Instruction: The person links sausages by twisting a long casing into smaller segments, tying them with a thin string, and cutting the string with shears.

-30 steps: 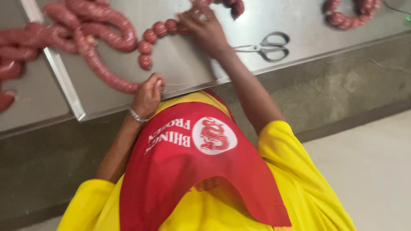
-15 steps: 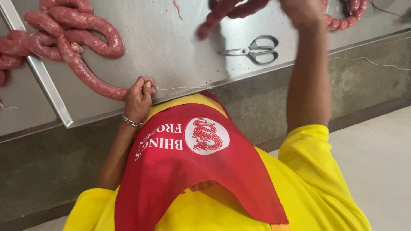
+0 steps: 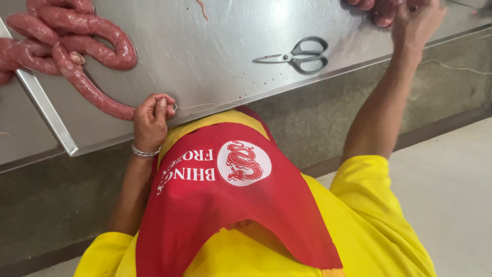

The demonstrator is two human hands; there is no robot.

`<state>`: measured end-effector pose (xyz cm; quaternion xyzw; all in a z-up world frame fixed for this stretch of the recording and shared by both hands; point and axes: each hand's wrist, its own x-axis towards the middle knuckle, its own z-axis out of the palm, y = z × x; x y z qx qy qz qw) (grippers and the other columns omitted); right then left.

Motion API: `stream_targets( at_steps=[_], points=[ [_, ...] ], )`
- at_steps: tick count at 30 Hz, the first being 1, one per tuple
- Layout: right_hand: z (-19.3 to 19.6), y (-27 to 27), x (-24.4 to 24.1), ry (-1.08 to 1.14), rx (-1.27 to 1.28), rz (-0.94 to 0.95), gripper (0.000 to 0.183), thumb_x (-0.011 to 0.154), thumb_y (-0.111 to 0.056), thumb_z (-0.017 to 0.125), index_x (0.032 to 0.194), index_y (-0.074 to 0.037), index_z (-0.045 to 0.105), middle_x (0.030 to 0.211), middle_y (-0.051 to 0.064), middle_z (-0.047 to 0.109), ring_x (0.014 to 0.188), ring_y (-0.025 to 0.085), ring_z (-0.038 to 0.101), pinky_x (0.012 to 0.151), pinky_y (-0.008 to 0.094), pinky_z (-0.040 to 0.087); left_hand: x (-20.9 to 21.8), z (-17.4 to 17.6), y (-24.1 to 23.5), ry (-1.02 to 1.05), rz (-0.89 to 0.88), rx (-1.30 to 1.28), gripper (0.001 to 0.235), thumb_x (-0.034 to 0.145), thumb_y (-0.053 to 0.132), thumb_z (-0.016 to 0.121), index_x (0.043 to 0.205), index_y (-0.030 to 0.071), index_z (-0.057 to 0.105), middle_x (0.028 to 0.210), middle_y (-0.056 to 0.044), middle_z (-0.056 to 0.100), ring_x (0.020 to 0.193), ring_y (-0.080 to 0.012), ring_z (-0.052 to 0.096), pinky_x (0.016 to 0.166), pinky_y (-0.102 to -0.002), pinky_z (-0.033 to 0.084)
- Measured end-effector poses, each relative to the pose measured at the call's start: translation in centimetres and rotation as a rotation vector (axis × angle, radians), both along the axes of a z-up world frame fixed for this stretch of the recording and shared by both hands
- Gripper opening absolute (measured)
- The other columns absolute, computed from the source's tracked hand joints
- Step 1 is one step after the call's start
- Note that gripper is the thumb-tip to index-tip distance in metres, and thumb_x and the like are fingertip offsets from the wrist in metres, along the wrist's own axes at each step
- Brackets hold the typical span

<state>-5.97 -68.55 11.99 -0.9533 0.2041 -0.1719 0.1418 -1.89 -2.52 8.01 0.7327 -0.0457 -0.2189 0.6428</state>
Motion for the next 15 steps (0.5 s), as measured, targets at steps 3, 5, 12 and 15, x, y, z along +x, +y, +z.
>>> stream_targets(
  at_steps=[3,5,12,15],
  points=[
    [-4.2,5.9,-0.6,-0.387,0.056,0.295,0.03,0.093,-0.001,0.072,0.12,0.011,0.063,0.111,0.02,0.07,0.101,0.03,0.072,0.09,0.037,0.058,0.1,2.5,0.2,0.157,0.034,-0.238,0.018,0.114,0.008,0.05,0.107,0.001,0.064,0.087,0.001,0.061,0.081,-0.0055,0.059,0.078,-0.022,0.053],
    [-6.3,15.4,1.0,-0.1,0.86,0.042,0.033,0.104,-0.021,0.071,0.131,-0.001,0.069,0.124,0.012,0.074,0.107,0.019,0.072,0.092,0.033,0.062,0.2,4.5,-0.8,0.067,-0.035,-0.174,0.018,0.113,0.008,0.049,0.108,0.0,0.065,0.088,0.0,0.063,0.082,-0.0056,0.061,0.08,-0.021,0.054],
    [-1.6,38.5,1.6,0.739,1.129,0.937,0.049,0.091,-0.038,0.079,0.126,-0.004,0.069,0.119,0.01,0.076,0.113,0.024,0.07,0.102,0.04,0.055,0.5,7.3,-4.1,-0.123,-0.239,-0.126,0.018,0.113,0.009,0.051,0.109,0.0,0.066,0.083,-0.001,0.064,0.075,-0.0057,0.058,0.067,-0.021,0.047],
    [-2.1,32.9,-2.1,0.588,1.286,0.844,0.027,0.107,-0.027,0.071,0.118,-0.003,0.077,0.114,0.014,0.077,0.106,0.027,0.069,0.098,0.041,0.058,0.7,5.4,-2.9,-0.053,-0.068,-0.145,0.02,0.115,0.012,0.05,0.115,0.002,0.067,0.083,-0.001,0.064,0.074,-0.005,0.057,0.066,-0.021,0.045]
  ],
)
